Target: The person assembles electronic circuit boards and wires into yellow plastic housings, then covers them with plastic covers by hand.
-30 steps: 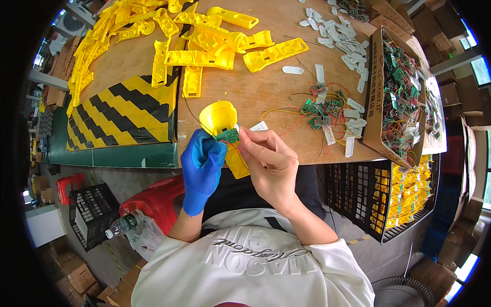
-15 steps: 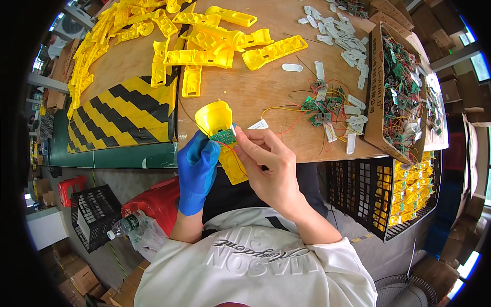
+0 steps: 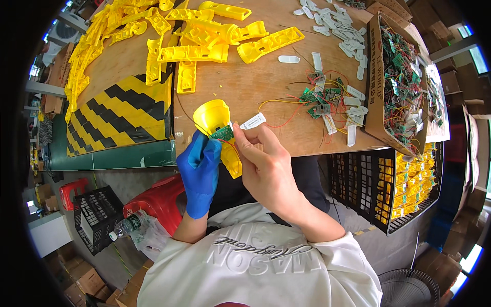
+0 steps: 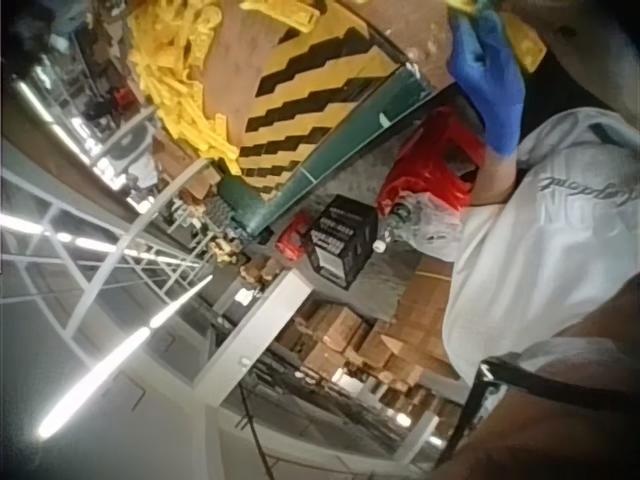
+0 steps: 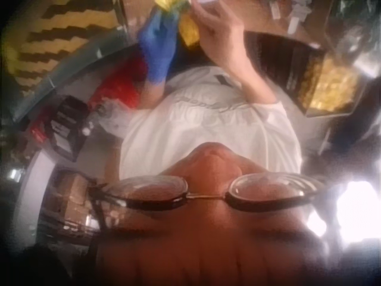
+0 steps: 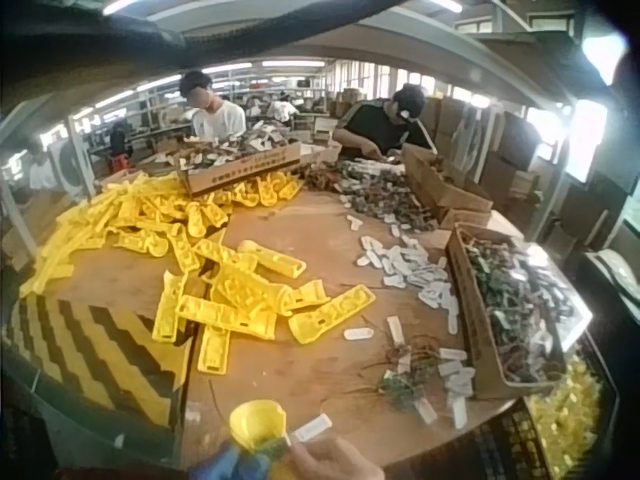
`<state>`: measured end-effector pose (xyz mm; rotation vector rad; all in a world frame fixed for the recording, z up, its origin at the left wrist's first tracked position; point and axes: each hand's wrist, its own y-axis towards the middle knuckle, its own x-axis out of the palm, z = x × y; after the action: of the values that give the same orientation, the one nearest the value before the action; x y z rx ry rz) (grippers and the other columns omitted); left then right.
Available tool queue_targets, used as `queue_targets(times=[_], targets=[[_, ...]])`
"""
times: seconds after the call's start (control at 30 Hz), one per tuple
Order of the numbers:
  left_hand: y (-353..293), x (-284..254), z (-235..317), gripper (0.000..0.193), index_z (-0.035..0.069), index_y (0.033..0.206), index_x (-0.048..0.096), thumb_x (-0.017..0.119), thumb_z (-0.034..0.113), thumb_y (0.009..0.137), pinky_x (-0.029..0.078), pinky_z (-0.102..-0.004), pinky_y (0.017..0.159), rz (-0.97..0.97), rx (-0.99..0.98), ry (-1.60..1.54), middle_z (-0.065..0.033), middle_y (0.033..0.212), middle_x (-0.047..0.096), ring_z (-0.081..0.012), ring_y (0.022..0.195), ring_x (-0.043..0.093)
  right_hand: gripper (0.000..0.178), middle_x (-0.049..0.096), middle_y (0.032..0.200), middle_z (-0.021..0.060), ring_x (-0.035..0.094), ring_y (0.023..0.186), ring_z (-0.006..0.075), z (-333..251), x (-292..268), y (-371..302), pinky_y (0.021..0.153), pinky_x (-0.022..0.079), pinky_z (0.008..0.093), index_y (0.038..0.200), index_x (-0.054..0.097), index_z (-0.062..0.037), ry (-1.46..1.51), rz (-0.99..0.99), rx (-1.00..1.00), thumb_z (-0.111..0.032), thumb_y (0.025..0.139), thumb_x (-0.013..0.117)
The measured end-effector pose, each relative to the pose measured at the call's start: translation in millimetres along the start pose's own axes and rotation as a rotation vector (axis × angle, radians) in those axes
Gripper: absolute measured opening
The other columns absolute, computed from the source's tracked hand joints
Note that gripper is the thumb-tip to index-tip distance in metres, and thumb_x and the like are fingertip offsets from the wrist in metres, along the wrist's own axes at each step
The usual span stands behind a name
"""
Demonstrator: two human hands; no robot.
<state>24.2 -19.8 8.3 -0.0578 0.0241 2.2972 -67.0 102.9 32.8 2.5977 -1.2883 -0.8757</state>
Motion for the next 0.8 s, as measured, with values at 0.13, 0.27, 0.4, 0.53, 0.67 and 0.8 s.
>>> queue_targets(times=[0.13,0.27,0.4,0.53,0.67,0.8], targets=[[-3.4,3.7,-4.2,0.039,-0.002,0.129,0.062,0.063,0.023,0.1,0.049,-0.0233,0.069,0.031,0.146,0.055,-0.0057,0.092,0.072,-0.003,0.08,0.056,0.042,0.062,0.093,0.0154,0.066,0.08,0.0255,-2.2,-3.0,-2.7,0.069,0.054,0.0345,0.121,0.068,0.0034,-0.035,0.009,-0.019,0.015,0.081,0.065],[-6.6,4.1,2.3,0.046,-0.002,0.13,0.061,0.066,0.031,0.099,0.051,-0.0254,0.073,0.046,0.213,0.168,-0.0099,0.096,0.074,-0.0043,0.084,0.058,0.045,0.062,0.092,0.0155,0.066,0.08,0.0266,-5.7,-6.3,-3.5,0.069,0.054,0.0348,0.122,0.067,0.0034,-0.057,0.021,-0.031,0.015,0.078,0.064],[-9.9,1.0,-2.4,0.044,-0.003,0.129,0.061,0.066,0.029,0.099,0.05,-0.0239,0.073,0.032,0.184,0.126,-0.0073,0.098,0.073,-0.0039,0.085,0.056,0.047,0.062,0.091,0.0152,0.065,0.079,0.0273,-6.8,-5.0,-3.9,0.068,0.054,0.0351,0.122,0.067,0.0034,-0.067,0.03,-0.038,0.015,0.077,0.064],[-7.7,1.6,-3.5,0.042,-0.004,0.129,0.061,0.064,0.025,0.1,0.049,-0.023,0.074,-0.009,-0.033,-0.192,-0.0042,0.101,0.071,-0.0042,0.087,0.055,0.044,0.061,0.089,0.014,0.065,0.077,0.0267,-0.7,0.4,-5.0,0.067,0.053,0.0355,0.12,0.069,0.0015,-0.043,0.04,-0.014,0.014,0.079,0.065],[-8.5,8.4,-4.6,0.041,-0.005,0.129,0.061,0.064,0.023,0.1,0.046,-0.02,0.073,0.053,0.057,-0.132,-0.0001,0.101,0.067,-0.0034,0.085,0.053,0.041,0.062,0.088,0.0132,0.065,0.075,0.0259,-0.9,0.7,-4.1,0.064,0.053,0.0356,0.119,0.07,-0.0001,-0.027,0.044,0.0,0.013,0.08,0.066],[-8.9,7.3,-3.9,0.039,-0.005,0.129,0.061,0.064,0.021,0.099,0.043,-0.017,0.069,0.054,0.096,-0.084,0.0015,0.099,0.065,-0.0017,0.082,0.051,0.04,0.062,0.088,0.0127,0.063,0.073,0.0252,-1.3,1.0,-4.7,0.062,0.052,0.0354,0.12,0.07,-0.0006,-0.051,0.05,-0.007,0.012,0.081,0.066]])
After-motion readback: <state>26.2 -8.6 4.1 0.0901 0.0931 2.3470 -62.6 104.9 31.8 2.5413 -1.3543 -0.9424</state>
